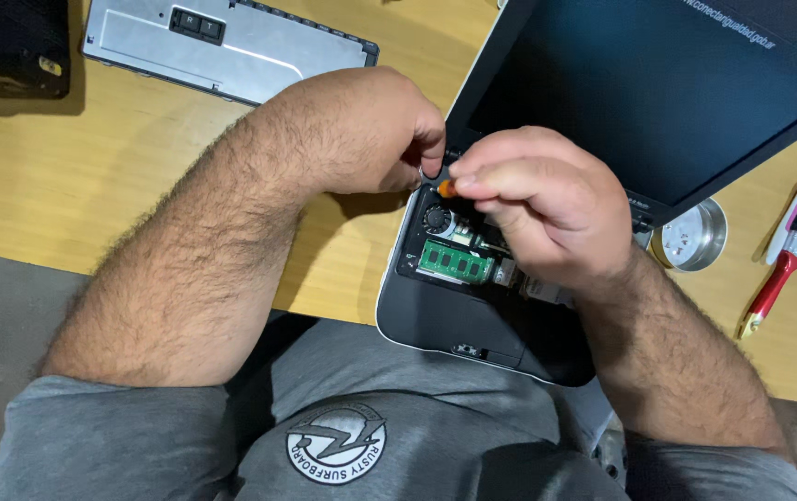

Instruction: The person uses a screwdriver to remove screws from the hard drive and other internal components of a disassembled laptop resting on their lap. They carefully unscrew and manipulate the hardware inside the open laptop chassis.

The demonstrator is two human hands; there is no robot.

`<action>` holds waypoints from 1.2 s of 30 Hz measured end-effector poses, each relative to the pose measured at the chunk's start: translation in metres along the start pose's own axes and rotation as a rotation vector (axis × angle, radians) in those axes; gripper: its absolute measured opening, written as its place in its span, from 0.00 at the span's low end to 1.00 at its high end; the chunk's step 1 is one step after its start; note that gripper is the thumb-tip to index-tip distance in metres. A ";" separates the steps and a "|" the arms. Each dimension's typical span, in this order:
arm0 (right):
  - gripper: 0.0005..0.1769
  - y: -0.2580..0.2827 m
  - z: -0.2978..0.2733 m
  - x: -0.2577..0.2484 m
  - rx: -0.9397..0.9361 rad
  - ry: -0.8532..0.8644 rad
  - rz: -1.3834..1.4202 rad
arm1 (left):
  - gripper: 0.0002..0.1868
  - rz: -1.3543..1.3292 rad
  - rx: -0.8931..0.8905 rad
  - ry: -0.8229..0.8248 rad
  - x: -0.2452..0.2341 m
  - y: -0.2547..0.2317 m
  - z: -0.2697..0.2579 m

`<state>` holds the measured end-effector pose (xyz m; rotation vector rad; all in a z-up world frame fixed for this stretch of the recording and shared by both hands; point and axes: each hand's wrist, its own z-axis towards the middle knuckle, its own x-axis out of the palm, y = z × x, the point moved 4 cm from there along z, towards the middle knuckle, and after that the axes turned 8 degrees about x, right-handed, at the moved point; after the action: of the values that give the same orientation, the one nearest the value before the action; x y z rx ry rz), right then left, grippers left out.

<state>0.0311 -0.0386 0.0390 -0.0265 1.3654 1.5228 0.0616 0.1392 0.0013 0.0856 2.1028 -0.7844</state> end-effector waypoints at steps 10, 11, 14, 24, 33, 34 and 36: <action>0.12 -0.002 -0.001 0.005 0.039 0.066 0.083 | 0.08 -0.005 0.023 -0.032 0.002 0.003 0.000; 0.12 0.000 0.000 0.004 0.035 0.031 0.085 | 0.09 -0.041 0.019 -0.028 0.001 0.003 -0.001; 0.09 -0.003 -0.003 0.003 0.015 -0.005 0.072 | 0.10 -0.075 0.032 -0.039 -0.001 0.001 -0.003; 0.12 -0.020 -0.011 0.006 0.184 -0.202 0.223 | 0.07 -0.078 0.015 -0.012 -0.006 -0.004 -0.010; 0.04 -0.011 0.000 0.010 0.032 -0.030 0.227 | 0.10 -0.060 0.036 -0.070 0.003 0.003 -0.003; 0.04 -0.010 0.001 0.010 0.031 -0.028 0.226 | 0.10 -0.061 0.036 -0.073 0.004 0.004 -0.001; 0.07 -0.008 0.000 0.011 0.047 0.012 0.185 | 0.09 -0.064 0.055 -0.080 0.006 0.006 0.001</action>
<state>0.0319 -0.0326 0.0262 0.1239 1.4455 1.6448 0.0607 0.1420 -0.0072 0.0160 2.0176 -0.8705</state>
